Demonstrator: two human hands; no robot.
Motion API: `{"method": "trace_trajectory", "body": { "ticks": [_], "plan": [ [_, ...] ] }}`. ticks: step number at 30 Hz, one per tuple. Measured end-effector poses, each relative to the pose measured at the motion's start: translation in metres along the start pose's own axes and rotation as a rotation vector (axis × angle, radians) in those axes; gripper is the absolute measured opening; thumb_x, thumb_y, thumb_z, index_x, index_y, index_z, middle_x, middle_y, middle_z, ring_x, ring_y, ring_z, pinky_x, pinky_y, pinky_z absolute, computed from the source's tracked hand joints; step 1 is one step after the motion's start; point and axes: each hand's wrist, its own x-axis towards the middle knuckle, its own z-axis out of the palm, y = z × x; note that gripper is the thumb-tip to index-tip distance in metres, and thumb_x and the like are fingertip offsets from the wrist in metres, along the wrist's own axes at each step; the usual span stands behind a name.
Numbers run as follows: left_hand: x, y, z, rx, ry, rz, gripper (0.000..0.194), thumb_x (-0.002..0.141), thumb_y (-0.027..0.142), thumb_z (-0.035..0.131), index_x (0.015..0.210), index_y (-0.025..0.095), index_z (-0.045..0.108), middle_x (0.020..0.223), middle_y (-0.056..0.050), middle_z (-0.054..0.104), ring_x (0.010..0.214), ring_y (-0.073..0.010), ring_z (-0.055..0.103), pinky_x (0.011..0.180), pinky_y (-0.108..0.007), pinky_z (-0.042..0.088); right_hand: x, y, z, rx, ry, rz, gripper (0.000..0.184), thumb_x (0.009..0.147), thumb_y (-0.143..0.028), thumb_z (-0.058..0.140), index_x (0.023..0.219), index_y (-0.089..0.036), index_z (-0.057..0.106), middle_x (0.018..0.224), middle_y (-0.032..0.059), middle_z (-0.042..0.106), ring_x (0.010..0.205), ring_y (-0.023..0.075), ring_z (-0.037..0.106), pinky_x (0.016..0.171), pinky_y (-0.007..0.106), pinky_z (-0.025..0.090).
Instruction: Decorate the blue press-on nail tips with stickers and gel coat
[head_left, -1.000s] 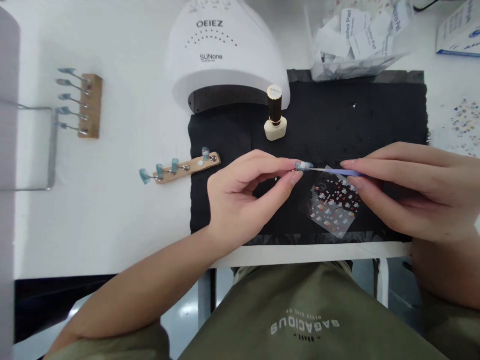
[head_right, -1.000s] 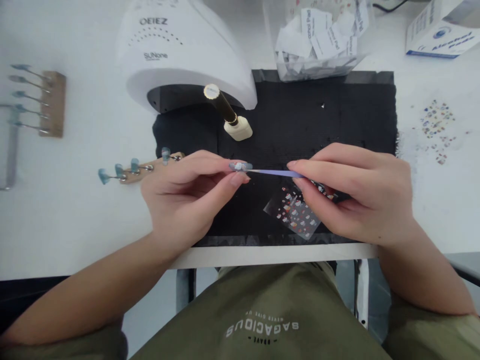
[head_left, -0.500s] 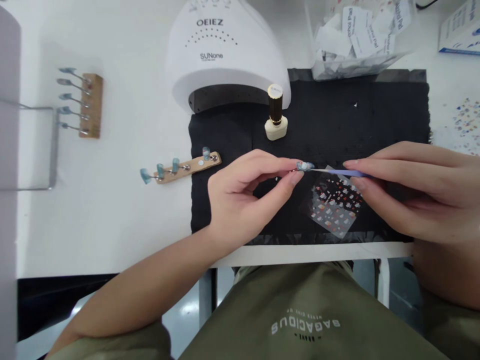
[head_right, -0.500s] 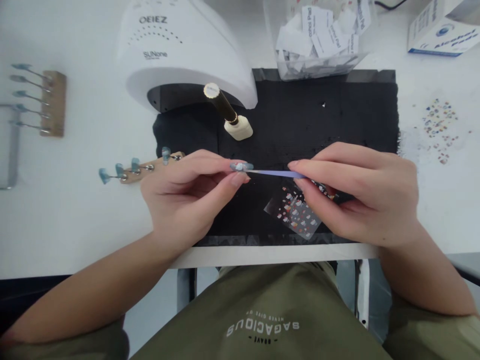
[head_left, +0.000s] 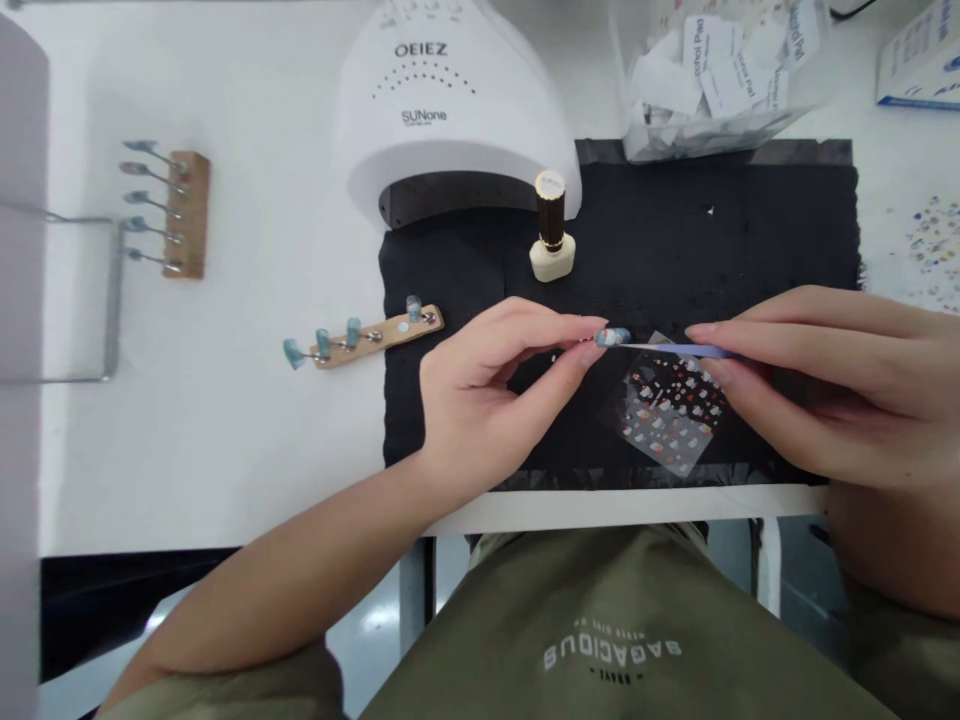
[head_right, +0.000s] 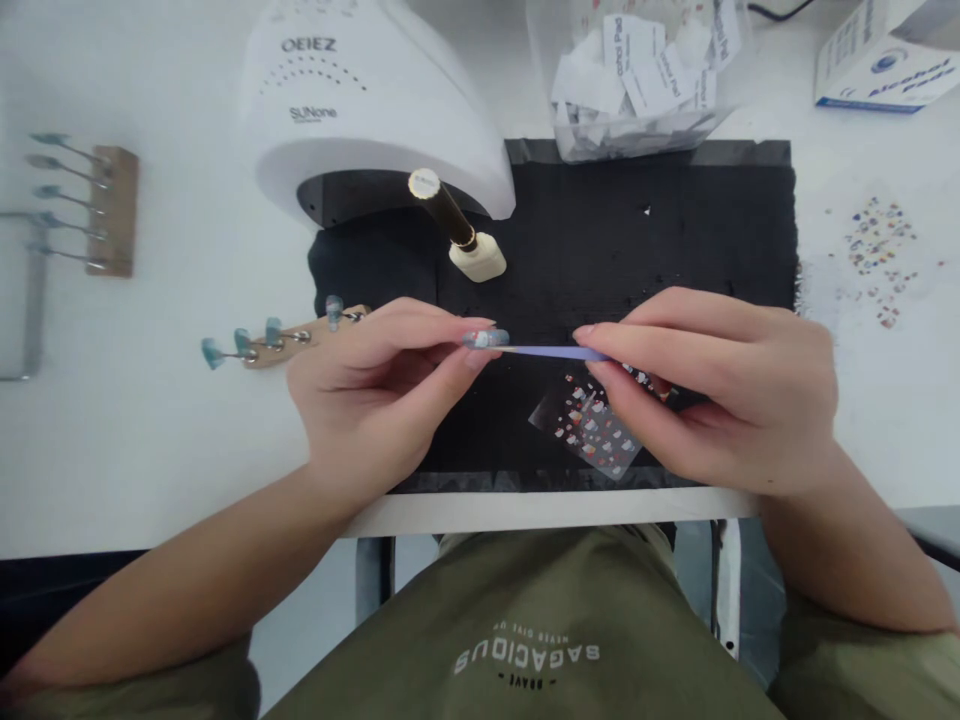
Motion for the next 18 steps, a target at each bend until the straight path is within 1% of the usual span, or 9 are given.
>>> {"method": "trace_trajectory", "body": {
  "ticks": [5, 7, 12, 14, 18],
  "plan": [
    [-0.0002, -0.0056, -0.0002, 0.062, 0.01, 0.089, 0.031, 0.101, 0.005, 0.084, 0.117, 0.03, 0.089, 0.109, 0.0, 0.09, 0.094, -0.0152, 0.084, 0.085, -0.029, 0.072, 0.0017, 0.0025, -0.001, 0.003, 0.008, -0.031, 0.03, 0.097, -0.015, 0.081, 0.117, -0.036, 0.087, 0.099, -0.0006, 0.088, 0.074, 0.0167, 0.08, 0.057, 0.031, 0.063],
    [-0.0006, -0.0072, 0.0003, 0.077, 0.022, 0.118, 0.032, 0.1, 0.003, 0.084, 0.117, 0.03, 0.089, 0.109, 0.0, 0.09, 0.094, -0.0147, 0.084, 0.085, -0.028, 0.072, 0.002, 0.0015, -0.0019, 0.007, -0.01, -0.031, 0.029, 0.097, -0.015, 0.081, 0.116, -0.036, 0.086, 0.099, -0.0002, 0.088, 0.074, 0.0169, 0.08, 0.057, 0.031, 0.063],
    [-0.0013, -0.0087, 0.0007, 0.069, 0.018, 0.125, 0.033, 0.1, 0.001, 0.083, 0.117, 0.028, 0.089, 0.109, -0.001, 0.089, 0.096, -0.0138, 0.084, 0.087, -0.025, 0.072, 0.0013, -0.0002, -0.0011, -0.017, -0.018, -0.013, 0.03, 0.097, -0.016, 0.08, 0.116, -0.038, 0.085, 0.099, -0.002, 0.088, 0.072, 0.0167, 0.08, 0.054, 0.033, 0.06],
    [-0.0011, -0.0085, 0.0005, 0.073, 0.018, 0.131, 0.032, 0.1, 0.002, 0.083, 0.117, 0.028, 0.089, 0.109, -0.001, 0.088, 0.096, -0.0138, 0.084, 0.088, -0.025, 0.072, 0.0002, 0.0017, 0.0006, -0.017, -0.006, -0.018, 0.028, 0.096, -0.016, 0.082, 0.115, -0.036, 0.086, 0.1, -0.0016, 0.088, 0.071, 0.0159, 0.079, 0.054, 0.032, 0.06],
    [-0.0003, -0.0082, -0.0001, 0.094, 0.017, 0.144, 0.031, 0.101, 0.004, 0.083, 0.118, 0.029, 0.089, 0.108, -0.001, 0.088, 0.096, -0.0143, 0.084, 0.087, -0.026, 0.072, -0.0013, 0.0059, 0.0026, 0.001, 0.013, -0.076, 0.027, 0.093, -0.015, 0.085, 0.116, -0.029, 0.087, 0.1, 0.0005, 0.089, 0.072, 0.0134, 0.079, 0.054, 0.028, 0.06]
  ]
}}
